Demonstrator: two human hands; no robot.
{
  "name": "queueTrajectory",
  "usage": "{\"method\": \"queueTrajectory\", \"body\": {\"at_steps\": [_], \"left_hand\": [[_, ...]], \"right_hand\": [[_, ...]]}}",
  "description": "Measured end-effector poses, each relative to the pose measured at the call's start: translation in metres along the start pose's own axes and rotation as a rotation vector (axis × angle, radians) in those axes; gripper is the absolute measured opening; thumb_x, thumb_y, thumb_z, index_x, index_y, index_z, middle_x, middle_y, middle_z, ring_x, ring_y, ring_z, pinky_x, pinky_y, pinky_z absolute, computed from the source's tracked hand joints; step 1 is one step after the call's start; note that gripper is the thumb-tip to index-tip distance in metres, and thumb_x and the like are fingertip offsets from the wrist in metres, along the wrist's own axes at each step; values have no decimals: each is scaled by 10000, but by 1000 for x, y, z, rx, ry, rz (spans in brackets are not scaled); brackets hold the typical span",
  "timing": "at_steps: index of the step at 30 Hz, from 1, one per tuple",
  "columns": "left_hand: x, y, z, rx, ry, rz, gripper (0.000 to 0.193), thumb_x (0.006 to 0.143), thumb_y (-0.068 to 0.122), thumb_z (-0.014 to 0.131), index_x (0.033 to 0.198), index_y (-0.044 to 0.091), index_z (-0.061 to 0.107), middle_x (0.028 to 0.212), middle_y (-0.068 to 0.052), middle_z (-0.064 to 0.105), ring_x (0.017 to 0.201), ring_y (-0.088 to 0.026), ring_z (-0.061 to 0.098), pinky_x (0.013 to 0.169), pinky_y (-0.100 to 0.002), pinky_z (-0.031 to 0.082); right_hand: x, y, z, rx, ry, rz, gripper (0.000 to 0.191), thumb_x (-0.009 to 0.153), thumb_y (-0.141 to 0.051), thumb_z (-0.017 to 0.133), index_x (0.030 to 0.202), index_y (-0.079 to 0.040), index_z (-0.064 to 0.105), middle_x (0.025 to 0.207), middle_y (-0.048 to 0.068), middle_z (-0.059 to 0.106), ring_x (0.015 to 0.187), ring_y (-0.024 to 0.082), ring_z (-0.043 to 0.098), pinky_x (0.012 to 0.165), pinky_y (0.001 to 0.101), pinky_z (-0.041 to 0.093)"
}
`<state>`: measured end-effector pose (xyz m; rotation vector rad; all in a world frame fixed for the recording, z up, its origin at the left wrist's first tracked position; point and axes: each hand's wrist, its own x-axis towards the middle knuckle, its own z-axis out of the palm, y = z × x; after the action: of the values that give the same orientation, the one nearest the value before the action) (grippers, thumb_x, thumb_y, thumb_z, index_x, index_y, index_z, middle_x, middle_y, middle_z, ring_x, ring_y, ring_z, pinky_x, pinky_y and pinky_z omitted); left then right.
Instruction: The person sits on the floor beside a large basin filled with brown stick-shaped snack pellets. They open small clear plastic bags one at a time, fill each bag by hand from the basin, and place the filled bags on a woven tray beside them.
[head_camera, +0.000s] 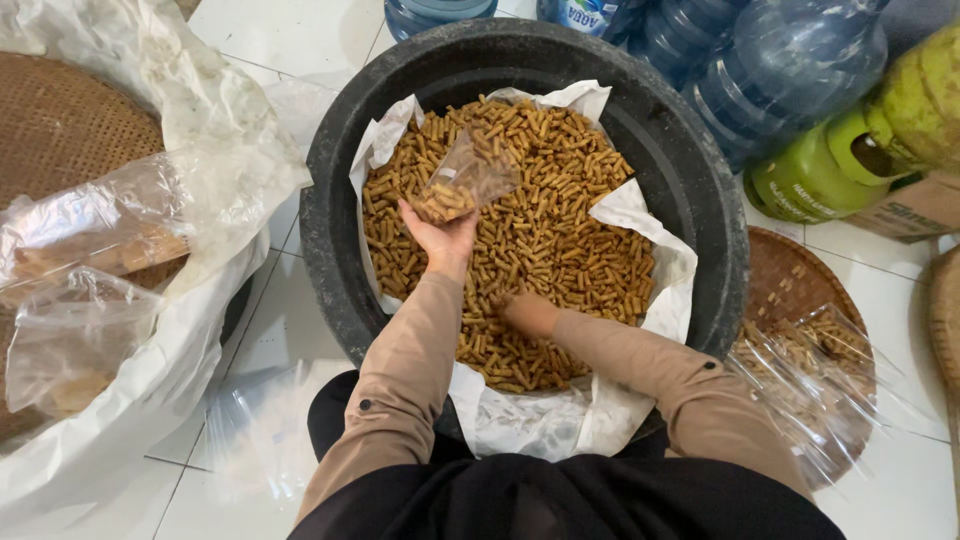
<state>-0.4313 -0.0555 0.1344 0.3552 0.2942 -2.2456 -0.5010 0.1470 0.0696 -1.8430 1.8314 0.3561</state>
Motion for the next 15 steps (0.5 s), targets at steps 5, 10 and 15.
{"method": "queueTrajectory", "body": {"at_steps": [5,10,15], "left_hand": [[-1,-4,-6,49,7,-23,872,940,708,420,1563,101,372,1553,-152,421,1414,-370,418,1159,-593,360],[-10,-12,-3,110,18,-45,861,942,712,433,1553,107,380,1560,-161,421,1409,-373,441,1163,-585,383],[-22,-19,2,181,83,-118,838,947,694,415,1519,81,405,1496,-178,451,1349,-370,467,1123,-573,420]], "right_hand": [[-52,61,-70,577,-111,178,213,781,-34,733,994,-43,743,863,107,762,736,201,741,669,362,589],[-120,64,-210,1094,452,-162,89,907,21,683,991,-8,672,974,61,703,811,120,714,693,258,577],[-136,17,-292,911,611,-324,161,900,46,728,1045,10,669,1126,53,658,913,137,685,782,279,579]]}}
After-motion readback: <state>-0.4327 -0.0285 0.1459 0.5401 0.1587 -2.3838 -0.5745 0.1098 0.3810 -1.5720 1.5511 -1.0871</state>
